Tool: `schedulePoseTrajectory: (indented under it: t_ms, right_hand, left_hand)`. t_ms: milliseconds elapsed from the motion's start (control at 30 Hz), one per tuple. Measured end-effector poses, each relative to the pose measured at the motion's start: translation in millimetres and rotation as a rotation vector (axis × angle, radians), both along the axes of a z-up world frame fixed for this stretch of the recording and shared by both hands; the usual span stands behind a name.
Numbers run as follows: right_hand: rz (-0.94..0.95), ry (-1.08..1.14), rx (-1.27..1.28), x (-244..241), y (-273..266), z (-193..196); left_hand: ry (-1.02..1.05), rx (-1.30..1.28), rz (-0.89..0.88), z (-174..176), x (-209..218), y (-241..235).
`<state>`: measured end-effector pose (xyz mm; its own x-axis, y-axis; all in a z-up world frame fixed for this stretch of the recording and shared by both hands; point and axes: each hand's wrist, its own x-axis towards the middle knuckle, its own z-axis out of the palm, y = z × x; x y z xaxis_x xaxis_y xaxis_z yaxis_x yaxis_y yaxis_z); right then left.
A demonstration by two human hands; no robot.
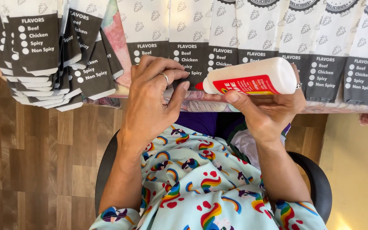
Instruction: The person is manually assembling paper food packaging sleeves by folding them and applying glue to the edges.
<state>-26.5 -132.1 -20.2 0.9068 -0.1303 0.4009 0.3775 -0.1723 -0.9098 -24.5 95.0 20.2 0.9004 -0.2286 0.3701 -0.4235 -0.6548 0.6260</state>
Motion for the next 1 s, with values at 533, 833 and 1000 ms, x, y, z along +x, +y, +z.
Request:
schedulePoseTrajectory:
  t_ms: [533, 833, 1000]
  right_hand:
    - [0.038, 0.059, 0.097, 0, 3, -6]
    - [0.093, 0.012, -0.122, 8, 27, 11]
    - [0.096, -0.05, -0.058, 6, -5, -3]
  left_hand:
    - [0.083, 0.039, -0.023, 2, 5, 7]
    - [0.126, 0.088, -0.081, 10, 4, 11]
    - [0.115, 0.068, -0.059, 1, 4, 11]
